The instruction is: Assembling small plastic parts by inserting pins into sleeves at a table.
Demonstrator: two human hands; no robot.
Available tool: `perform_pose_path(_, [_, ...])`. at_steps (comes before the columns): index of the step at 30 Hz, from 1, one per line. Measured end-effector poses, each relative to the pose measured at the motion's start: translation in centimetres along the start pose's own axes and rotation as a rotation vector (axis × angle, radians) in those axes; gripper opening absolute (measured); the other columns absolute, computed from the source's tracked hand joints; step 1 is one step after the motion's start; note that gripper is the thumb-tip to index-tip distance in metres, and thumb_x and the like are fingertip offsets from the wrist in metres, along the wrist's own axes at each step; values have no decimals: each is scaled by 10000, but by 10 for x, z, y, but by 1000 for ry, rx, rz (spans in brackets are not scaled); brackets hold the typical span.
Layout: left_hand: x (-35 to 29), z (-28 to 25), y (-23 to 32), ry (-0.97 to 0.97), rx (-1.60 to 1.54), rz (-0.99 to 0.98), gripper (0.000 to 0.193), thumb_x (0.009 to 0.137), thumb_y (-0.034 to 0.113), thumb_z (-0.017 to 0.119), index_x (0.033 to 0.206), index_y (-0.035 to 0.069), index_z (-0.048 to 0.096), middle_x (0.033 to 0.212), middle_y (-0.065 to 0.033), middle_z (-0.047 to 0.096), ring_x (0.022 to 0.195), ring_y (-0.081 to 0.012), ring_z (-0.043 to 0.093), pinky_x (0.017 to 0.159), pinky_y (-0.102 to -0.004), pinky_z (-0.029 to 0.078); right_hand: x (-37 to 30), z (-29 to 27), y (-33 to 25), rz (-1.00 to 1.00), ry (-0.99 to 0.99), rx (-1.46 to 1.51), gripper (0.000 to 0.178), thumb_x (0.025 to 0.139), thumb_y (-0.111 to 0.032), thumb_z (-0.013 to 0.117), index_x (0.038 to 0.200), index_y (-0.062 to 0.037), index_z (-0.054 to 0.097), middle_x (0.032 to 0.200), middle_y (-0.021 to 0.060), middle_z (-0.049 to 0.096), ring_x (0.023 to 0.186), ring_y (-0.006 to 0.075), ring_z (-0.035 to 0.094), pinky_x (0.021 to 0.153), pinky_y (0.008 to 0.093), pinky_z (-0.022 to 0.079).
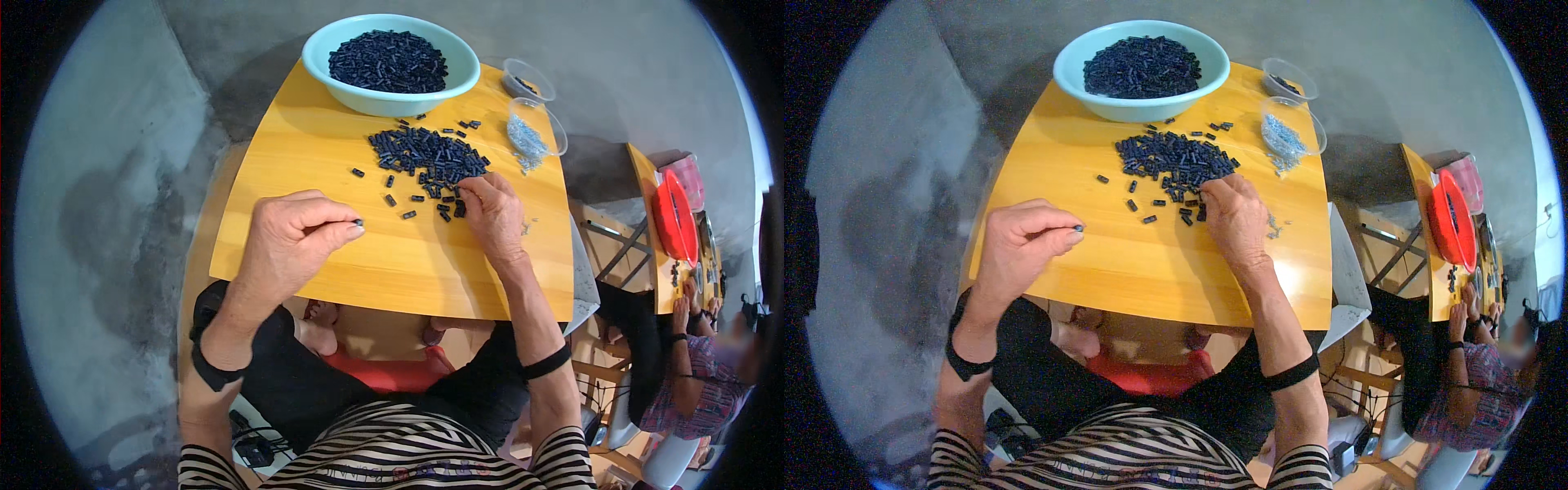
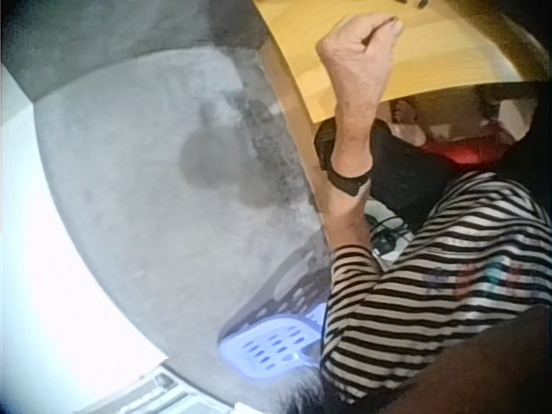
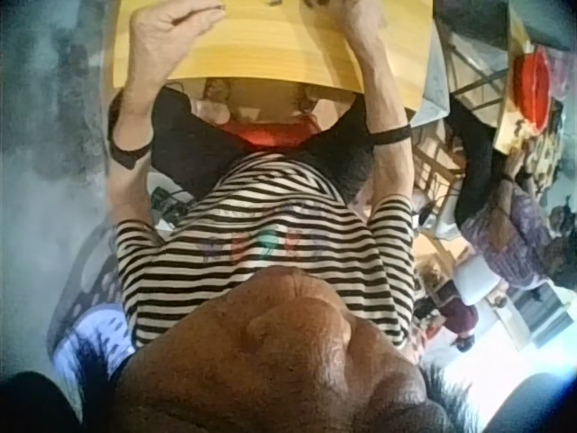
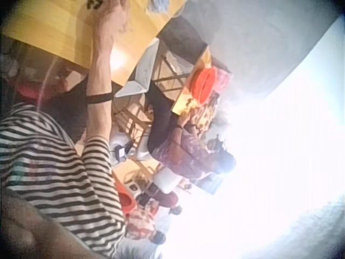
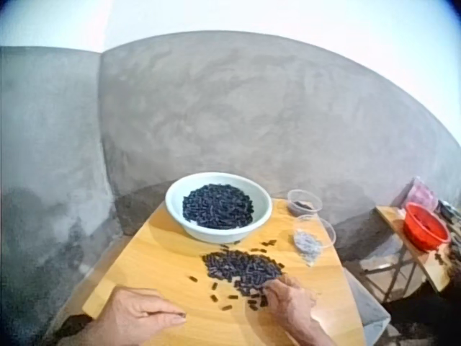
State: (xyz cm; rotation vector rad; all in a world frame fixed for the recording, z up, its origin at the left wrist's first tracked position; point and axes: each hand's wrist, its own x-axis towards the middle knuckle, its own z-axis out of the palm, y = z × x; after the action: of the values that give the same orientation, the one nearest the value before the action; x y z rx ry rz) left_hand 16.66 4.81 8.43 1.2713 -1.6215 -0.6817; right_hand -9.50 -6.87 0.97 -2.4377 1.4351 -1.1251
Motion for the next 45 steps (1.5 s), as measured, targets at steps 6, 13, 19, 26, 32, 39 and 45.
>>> perform_pose_path(6, [2, 54, -12, 55, -138, -14, 101, 751, 32, 739, 832, -15, 701, 697, -88, 653, 622, -145, 623, 559, -263, 475, 10, 14, -2, 30, -65, -80, 44, 769, -99, 672, 801, -72, 683, 776, 100, 606, 765, 302, 618, 675, 404, 500])
perform_pose_path(13, [-2, 84, -31, 56, -101, 47, 97, 757, 21, 739, 835, -19, 697, 695, -86, 648, 622, -149, 615, 566, -258, 471, 7, 12, -2, 70, -57, -32, 55, 771, -74, 665, 822, -68, 684, 789, 106, 616, 741, 309, 620, 664, 400, 501])
perform_pose_path(19, [-19, 100, -40, 11, -56, 36, 83, 751, 20, 734, 821, -2, 695, 711, -105, 656, 629, -188, 640, 568, -277, 488, -8, -29, -3, 145, -1, 82, 96, 773, -18, 666, 866, -36, 680, 811, 126, 631, 735, 299, 632, 653, 365, 494])
perform_pose_path(26, [-23, 108, -43, 36, -37, 102, 89, 749, 26, 733, 822, 8, 686, 707, -106, 649, 608, -203, 636, 549, -289, 488, -50, -31, -8, 209, -54, 74, 148, 775, 10, 665, 922, -5, 665, 793, 123, 629, 698, 226, 621, 635, 313, 490])
perform_pose_path(32, [-24, 106, -42, 33, -38, 98, 77, 760, 33, 728, 817, 9, 682, 702, -102, 639, 607, -201, 627, 548, -295, 483, -54, -26, -7, 255, 19, 114, 177, 765, 18, 675, 941, 9, 654, 791, 121, 625, 692, 223, 624, 637, 314, 500])
perform_pose_path(39, [-25, 106, -45, 29, -65, 88, 69, 769, 38, 720, 822, 11, 684, 706, -100, 637, 620, -202, 627, 561, -295, 482, -42, -20, -6, 220, -28, 6, 93, 782, -61, 679, 867, -39, 650, 795, 134, 624, 719, 311, 632, 642, 371, 506])
perform_pose_path(45, [-26, 108, -43, 33, -90, 73, 68, 761, 63, 709, 813, 30, 680, 706, -109, 624, 637, -263, 631, 564, -341, 494, -46, -18, -8, 156, -3, -53, 53, 787, -90, 679, 822, -77, 642, 785, 101, 625, 719, 309, 627, 620, 381, 501])
